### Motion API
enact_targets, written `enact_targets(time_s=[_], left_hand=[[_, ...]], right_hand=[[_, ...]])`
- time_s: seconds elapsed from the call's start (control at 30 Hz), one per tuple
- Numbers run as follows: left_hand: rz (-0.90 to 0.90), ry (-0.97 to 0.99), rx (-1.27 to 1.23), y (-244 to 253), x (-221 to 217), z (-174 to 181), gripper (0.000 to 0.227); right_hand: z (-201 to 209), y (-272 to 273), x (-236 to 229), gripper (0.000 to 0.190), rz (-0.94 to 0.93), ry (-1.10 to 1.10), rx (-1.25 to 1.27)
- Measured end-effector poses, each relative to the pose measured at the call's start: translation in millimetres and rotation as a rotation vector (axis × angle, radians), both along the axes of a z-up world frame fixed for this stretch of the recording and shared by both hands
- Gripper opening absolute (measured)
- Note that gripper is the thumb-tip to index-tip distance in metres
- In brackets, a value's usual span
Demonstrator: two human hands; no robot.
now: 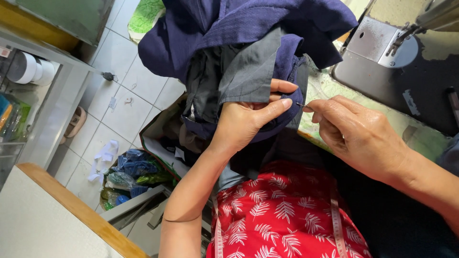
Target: Hand-sewing a seam on the interior of a blue garment at a sewing workstation.
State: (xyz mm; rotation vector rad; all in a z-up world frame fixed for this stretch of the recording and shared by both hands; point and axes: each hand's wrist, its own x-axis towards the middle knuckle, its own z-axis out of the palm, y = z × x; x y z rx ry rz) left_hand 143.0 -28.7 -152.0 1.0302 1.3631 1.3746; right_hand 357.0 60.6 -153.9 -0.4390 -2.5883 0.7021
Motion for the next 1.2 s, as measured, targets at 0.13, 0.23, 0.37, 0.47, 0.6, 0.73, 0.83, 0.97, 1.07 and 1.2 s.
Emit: enact_targets(time_s=[0.13,0.23,0.37,0.47,0.6,0.73,0.83,0.97,1.07,1.2], left_hand=[[-0.014,0.002,0.004,0,-1,1,0.020],[-0.009,0.000,-0.001,1,-1,-3,0.020],[-0.003,-0.006,0.005,1,0,-1,0.019],[-0.001,-0.001,0.003,1,0,0,0.019],[-0.006,-0.014,0.021,1,0,0,0.019],[-0.002,-0.010,0.053,2,-1,-1,0.017],[-0.010,-0.020,0.060,2,-1,-3,0.018],[-0.025,0.007,0.062,4,1,-4,0.017],[-0.027,-0.013,0.081,6,3,-12,0.014],[0.009,-0.080,0.141,5,9,-17,0.011]], right_hand=[[0,0,0,0.033,0.001,-0.001,0.013],[1,0,-1,0.032,-0.001,-0.008,-0.002],[2,1,-2,0.032,0.020,0.003,0.028],[2,1,-2,0.032,0.016,-0.006,0.002],[0,2,-5,0.031,0.015,0.024,-0.005],[-2,4,-7,0.030,0.034,0.070,-0.024],[-8,4,-9,0.026,0.014,0.079,-0.015],[-19,3,-15,0.011,-0.024,0.102,-0.024],[-25,4,-16,0.008,-0.018,0.131,0.057],[-17,5,-19,0.010,0.041,0.235,0.366]])
